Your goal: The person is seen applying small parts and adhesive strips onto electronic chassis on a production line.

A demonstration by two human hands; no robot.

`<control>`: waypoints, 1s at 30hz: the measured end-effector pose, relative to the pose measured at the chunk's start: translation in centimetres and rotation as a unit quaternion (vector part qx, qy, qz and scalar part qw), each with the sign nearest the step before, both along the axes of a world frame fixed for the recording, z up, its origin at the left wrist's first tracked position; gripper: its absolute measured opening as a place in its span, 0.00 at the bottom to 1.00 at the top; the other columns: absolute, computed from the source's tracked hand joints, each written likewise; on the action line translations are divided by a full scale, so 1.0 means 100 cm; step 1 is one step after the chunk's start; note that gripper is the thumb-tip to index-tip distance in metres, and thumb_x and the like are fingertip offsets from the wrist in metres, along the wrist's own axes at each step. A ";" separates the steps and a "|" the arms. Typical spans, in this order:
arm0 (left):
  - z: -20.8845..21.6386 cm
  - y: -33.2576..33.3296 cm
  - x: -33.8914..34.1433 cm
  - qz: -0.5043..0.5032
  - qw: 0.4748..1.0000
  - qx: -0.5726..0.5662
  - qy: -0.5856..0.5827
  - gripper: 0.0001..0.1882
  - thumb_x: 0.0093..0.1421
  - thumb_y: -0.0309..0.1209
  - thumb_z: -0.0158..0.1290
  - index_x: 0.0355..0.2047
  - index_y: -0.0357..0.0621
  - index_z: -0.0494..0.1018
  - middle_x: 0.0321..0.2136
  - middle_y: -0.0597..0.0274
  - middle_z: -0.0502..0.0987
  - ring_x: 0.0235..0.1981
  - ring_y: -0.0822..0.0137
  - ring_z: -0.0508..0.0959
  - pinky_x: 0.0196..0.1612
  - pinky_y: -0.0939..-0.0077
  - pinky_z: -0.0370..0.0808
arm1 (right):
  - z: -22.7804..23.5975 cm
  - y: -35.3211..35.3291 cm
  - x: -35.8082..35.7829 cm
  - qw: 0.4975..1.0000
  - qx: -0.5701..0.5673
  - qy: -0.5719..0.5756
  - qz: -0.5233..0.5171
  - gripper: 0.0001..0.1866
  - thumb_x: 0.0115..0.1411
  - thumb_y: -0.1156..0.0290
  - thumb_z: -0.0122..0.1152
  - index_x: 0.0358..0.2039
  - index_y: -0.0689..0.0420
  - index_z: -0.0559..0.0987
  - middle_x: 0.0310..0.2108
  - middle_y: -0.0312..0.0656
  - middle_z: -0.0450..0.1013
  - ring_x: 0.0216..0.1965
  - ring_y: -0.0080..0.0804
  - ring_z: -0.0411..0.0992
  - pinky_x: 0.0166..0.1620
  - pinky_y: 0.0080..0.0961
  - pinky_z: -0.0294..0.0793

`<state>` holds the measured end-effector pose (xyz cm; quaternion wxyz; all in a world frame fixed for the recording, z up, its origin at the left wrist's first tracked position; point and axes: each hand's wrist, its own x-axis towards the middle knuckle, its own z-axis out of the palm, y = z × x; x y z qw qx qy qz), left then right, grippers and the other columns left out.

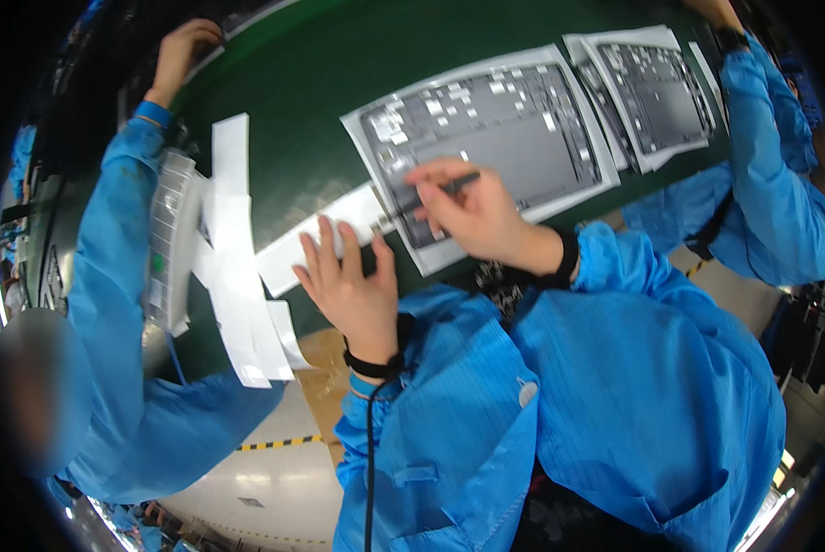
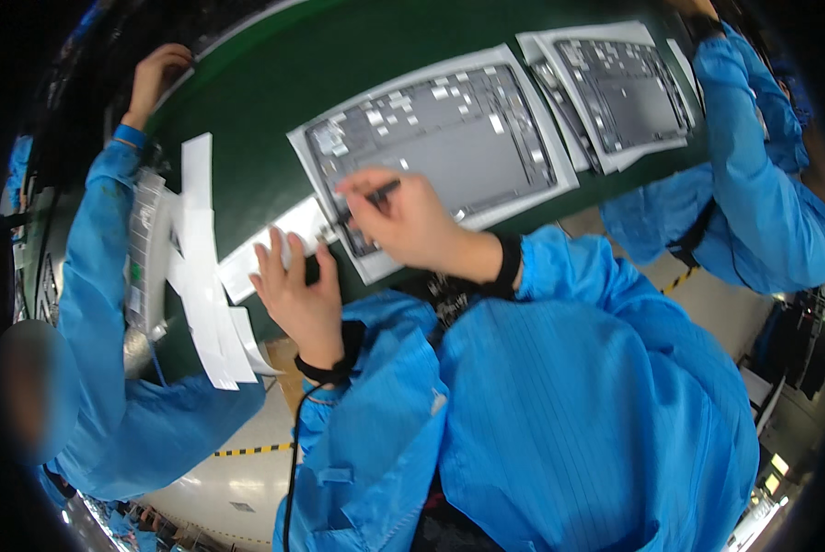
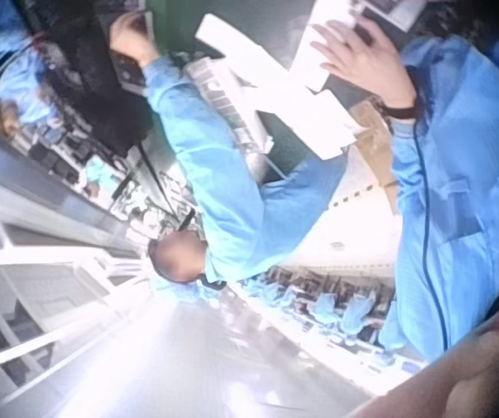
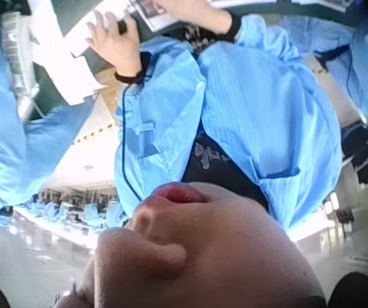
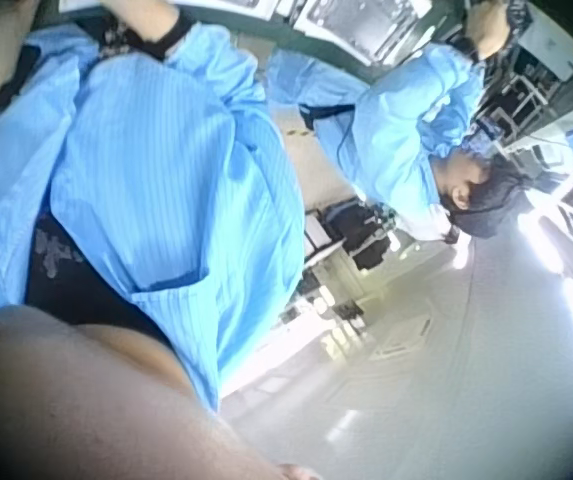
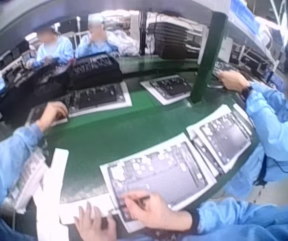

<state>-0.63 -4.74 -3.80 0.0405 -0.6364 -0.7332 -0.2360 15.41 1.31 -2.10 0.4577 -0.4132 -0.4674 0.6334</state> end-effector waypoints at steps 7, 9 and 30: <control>-0.011 0.002 0.000 0.004 1.000 -0.007 0.004 0.16 0.59 0.35 0.56 0.46 0.46 0.79 0.55 0.56 0.73 0.60 0.46 0.67 0.60 0.41 0.59 | 0.003 0.010 0.010 0.997 -0.020 -0.068 0.029 0.11 0.64 0.73 0.54 0.43 0.65 0.75 0.28 0.39 0.75 0.26 0.17 0.73 0.28 0.15 0.72; -0.007 -0.004 -0.006 0.023 1.000 -0.006 0.007 0.15 0.58 0.32 0.55 0.45 0.43 0.79 0.55 0.54 0.73 0.61 0.46 0.66 0.60 0.40 0.58 | 0.003 0.011 0.002 0.992 0.008 -0.107 0.069 0.11 0.63 0.73 0.54 0.43 0.65 0.75 0.28 0.38 0.75 0.26 0.17 0.73 0.28 0.15 0.73; 0.039 0.049 0.148 -0.309 0.937 -0.053 -0.157 0.06 0.54 0.25 0.56 0.31 0.38 0.71 0.34 0.53 0.71 0.36 0.52 0.71 0.41 0.61 0.68 | 0.011 0.013 0.210 0.966 0.070 -0.178 -0.172 0.15 0.64 0.71 0.55 0.48 0.60 0.66 0.23 0.36 0.70 0.26 0.20 0.72 0.29 0.19 0.70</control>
